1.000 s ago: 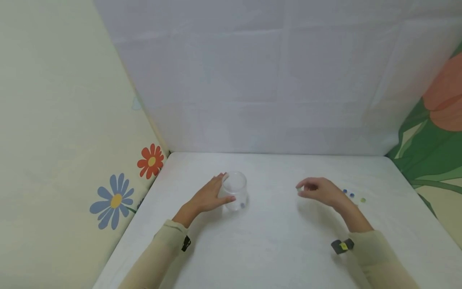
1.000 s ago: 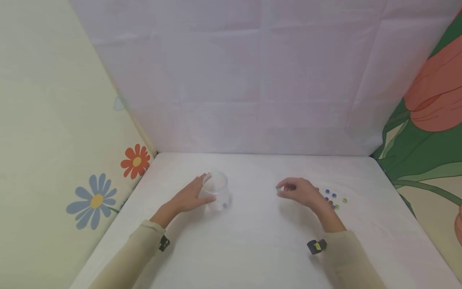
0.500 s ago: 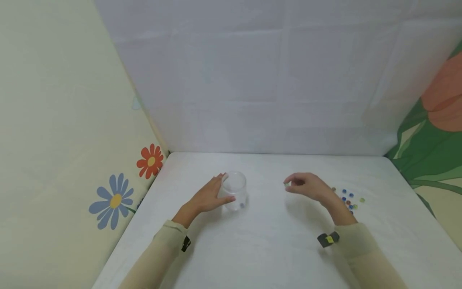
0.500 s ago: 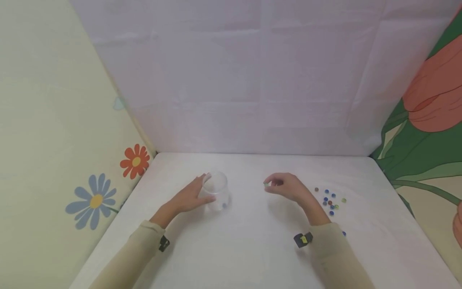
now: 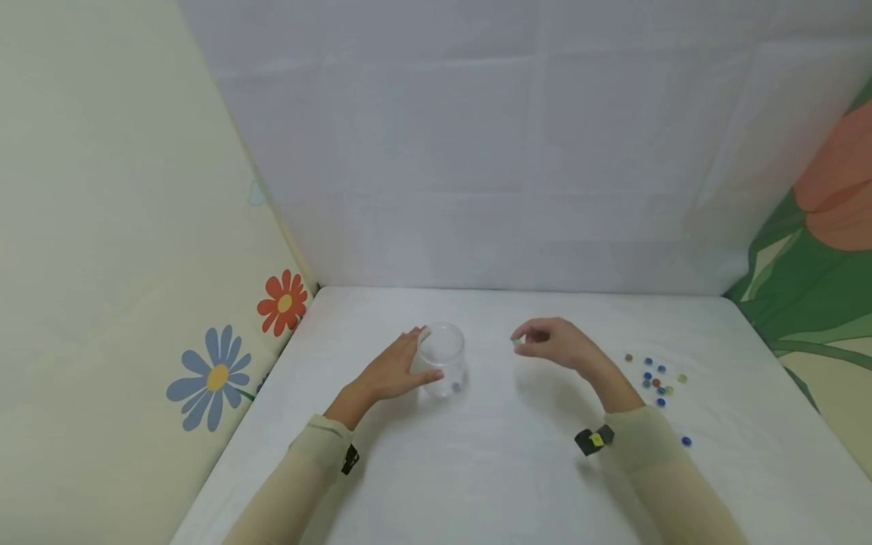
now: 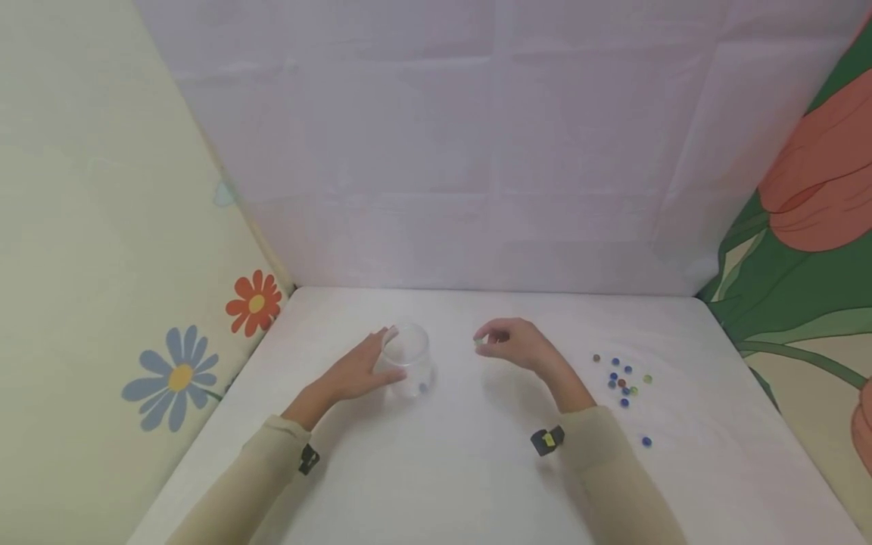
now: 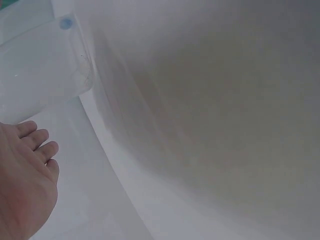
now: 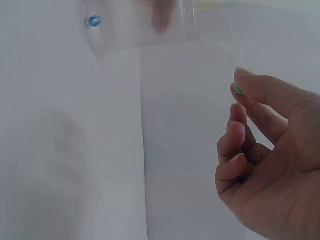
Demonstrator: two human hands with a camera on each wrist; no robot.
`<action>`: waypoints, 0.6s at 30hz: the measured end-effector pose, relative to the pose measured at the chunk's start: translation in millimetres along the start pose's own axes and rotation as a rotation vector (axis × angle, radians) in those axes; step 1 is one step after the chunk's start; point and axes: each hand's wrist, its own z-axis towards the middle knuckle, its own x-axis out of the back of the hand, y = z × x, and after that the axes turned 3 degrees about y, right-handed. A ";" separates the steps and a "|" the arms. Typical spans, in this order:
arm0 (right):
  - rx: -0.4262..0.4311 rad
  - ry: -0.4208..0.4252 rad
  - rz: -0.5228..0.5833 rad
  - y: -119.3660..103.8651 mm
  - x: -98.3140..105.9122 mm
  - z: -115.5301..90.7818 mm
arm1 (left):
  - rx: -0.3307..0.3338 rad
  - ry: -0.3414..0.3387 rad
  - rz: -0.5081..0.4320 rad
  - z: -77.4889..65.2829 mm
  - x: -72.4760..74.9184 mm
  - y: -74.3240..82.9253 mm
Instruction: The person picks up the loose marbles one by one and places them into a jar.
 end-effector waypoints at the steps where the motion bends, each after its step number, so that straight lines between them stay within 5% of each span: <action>1: 0.009 -0.005 0.011 -1.4 -1.1 1.2 | -0.002 0.003 -0.001 0.1 -0.1 -0.1; 18: 0.049 -0.047 0.037 -30.3 -17.1 24.2 | 0.011 -0.008 -0.006 1.6 -0.6 -1.1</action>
